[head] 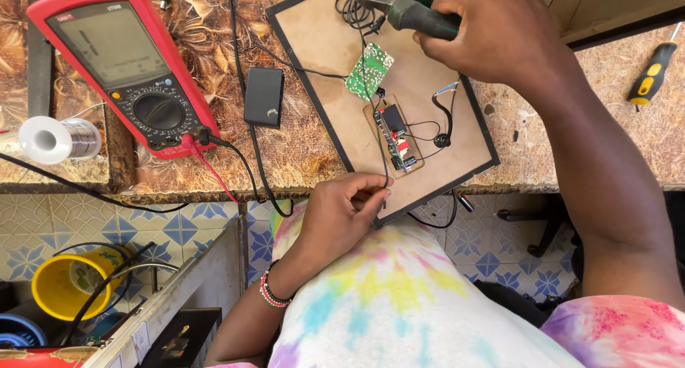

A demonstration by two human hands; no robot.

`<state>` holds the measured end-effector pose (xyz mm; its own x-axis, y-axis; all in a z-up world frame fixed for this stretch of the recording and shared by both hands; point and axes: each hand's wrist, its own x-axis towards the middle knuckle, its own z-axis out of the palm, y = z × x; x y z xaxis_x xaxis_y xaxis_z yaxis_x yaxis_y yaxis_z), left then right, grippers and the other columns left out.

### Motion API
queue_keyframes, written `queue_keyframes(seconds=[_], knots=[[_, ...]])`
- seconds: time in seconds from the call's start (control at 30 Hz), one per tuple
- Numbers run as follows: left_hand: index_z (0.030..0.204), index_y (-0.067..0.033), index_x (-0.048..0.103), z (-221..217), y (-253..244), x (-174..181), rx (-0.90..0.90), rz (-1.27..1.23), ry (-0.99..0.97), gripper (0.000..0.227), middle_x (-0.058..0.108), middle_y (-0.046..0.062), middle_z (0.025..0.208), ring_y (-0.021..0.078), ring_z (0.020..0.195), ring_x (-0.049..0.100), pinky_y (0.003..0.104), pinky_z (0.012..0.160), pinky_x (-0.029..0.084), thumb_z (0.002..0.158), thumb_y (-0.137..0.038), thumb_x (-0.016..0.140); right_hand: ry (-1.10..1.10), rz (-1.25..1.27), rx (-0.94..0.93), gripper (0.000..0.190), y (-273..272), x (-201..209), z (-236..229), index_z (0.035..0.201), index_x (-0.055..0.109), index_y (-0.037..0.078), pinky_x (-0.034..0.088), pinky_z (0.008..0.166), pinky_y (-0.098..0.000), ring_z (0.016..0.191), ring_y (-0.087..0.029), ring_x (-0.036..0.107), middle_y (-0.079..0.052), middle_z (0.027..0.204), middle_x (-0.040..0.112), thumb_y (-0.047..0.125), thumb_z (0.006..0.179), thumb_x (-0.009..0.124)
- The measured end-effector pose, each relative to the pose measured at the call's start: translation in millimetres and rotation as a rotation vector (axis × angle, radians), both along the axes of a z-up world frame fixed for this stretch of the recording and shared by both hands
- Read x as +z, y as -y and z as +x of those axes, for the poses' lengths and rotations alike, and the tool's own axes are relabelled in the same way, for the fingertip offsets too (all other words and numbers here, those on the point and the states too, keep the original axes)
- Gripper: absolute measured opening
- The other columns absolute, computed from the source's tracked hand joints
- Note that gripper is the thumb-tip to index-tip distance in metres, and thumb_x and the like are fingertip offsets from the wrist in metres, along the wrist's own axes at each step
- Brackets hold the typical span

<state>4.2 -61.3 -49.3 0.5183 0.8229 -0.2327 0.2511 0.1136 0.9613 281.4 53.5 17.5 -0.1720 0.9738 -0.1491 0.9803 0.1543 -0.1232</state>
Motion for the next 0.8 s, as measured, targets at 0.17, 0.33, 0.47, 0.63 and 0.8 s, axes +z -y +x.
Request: queue_keyframes(seconds=[0.17, 0.33, 0.47, 0.63, 0.8], knots=[[0.116, -0.013, 0.069, -17, -13, 29, -0.048, -0.023, -0.094, 0.029, 0.073, 0.003, 0.108, 0.0124, 0.096, 0.073, 0.025, 0.089, 0.059, 0.089, -0.022, 0.066, -0.161, 0.055, 0.123, 0.032, 16, 27, -3, 0.082, 0.067, 0.004, 0.043, 0.067, -0.0447, 0.076, -0.03, 0.058, -0.012, 0.086, 0.066, 0.025, 0.105, 0.075], [0.145, -0.0086, 0.048, -28, -40, 63, 0.085, 0.051, -0.032, 0.068, 0.072, 0.009, 0.122, 0.0175, 0.113, 0.069, 0.034, 0.1, 0.053, 0.091, -0.046, 0.063, -0.249, -0.037, 0.155, 0.031, 55, 66, -29, 0.089, 0.07, 0.002, 0.046, 0.067, -0.0421, 0.075, -0.028, 0.061, -0.01, 0.093, 0.07, 0.032, 0.096, 0.075], [0.126, -0.0082, 0.064, -16, -46, 78, 0.393, 0.123, 0.222, 0.041, 0.069, 0.002, 0.093, 0.0092, 0.086, 0.066, 0.023, 0.078, 0.057, 0.095, -0.035, 0.067, -0.364, -0.237, 0.033, 0.026, 74, 64, -55, 0.101, 0.072, 0.01, 0.046, 0.064, -0.0376, 0.074, -0.023, 0.064, -0.004, 0.095, 0.072, 0.034, 0.09, 0.074], [0.118, -0.0011, 0.072, -10, -54, 77, 0.509, 0.477, 0.197, 0.026, 0.077, 0.015, 0.112, 0.0168, 0.098, 0.077, 0.026, 0.09, 0.065, 0.093, -0.005, 0.078, -0.521, -0.243, 0.011, 0.027, 93, 39, -68, 0.082, 0.062, 0.012, 0.042, 0.055, -0.0313, 0.062, -0.016, 0.056, -0.001, 0.089, 0.067, 0.035, 0.095, 0.067], [0.106, -0.0044, 0.077, -12, -54, 76, 0.543, 0.495, 0.192, 0.013, 0.079, 0.01, 0.104, 0.0163, 0.094, 0.078, 0.027, 0.088, 0.06, 0.093, -0.006, 0.078, -0.733, -0.313, 0.0, 0.03, 103, 39, -83, 0.116, 0.071, 0.013, 0.05, 0.072, -0.0278, 0.082, -0.013, 0.068, 0.002, 0.093, 0.07, 0.035, 0.097, 0.062]])
